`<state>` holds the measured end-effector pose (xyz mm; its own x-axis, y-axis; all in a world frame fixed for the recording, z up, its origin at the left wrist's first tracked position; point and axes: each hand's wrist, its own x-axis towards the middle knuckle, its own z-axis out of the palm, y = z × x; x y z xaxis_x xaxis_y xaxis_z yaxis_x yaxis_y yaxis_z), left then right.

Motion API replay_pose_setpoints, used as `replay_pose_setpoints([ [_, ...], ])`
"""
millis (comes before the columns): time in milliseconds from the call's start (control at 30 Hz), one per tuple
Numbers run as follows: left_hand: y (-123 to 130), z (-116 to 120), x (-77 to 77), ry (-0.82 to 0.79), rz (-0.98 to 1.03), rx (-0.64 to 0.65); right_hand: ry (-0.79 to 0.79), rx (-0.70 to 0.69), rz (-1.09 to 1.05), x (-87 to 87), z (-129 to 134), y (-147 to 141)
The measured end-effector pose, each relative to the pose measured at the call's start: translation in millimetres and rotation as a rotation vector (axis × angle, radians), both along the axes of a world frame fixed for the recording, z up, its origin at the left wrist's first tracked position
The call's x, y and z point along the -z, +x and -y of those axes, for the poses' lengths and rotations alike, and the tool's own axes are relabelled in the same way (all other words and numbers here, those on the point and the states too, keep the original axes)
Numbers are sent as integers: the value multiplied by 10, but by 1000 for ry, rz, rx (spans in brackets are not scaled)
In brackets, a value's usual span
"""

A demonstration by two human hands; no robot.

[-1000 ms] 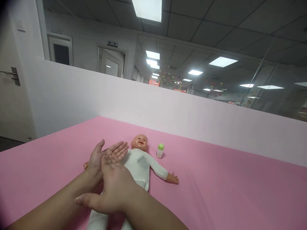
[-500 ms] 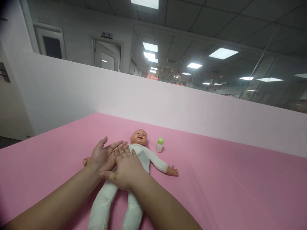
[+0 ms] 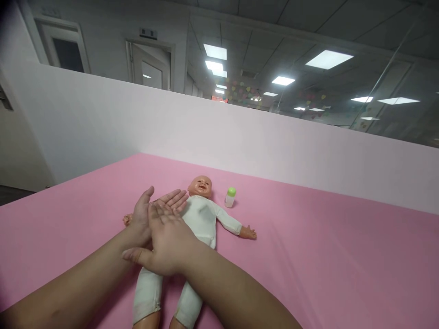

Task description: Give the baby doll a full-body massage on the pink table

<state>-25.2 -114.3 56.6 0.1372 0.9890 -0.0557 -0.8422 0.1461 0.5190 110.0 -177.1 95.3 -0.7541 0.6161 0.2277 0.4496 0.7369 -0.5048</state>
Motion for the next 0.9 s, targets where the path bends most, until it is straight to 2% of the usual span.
replay_pose_setpoints([
  [133, 94, 41, -35, -47, -5, 72, 60, 62, 27, 73, -154, 26],
  [267, 69, 72, -102, -88, 16, 99, 97, 118, 71, 114, -224, 32],
  [433, -72, 24, -115, -84, 2, 8, 109, 152, 129, 120, -205, 22],
  [600, -123, -40, -73, -90, -14, -69, 128, 120, 165, 106, -158, 7],
  [733, -111, -57, -52, -80, -43, -84, 169, 75, 145, 10, -119, 9],
  [900, -102, -112, -2, -125, -119, -101, 87, 69, 56, -228, -108, 139],
])
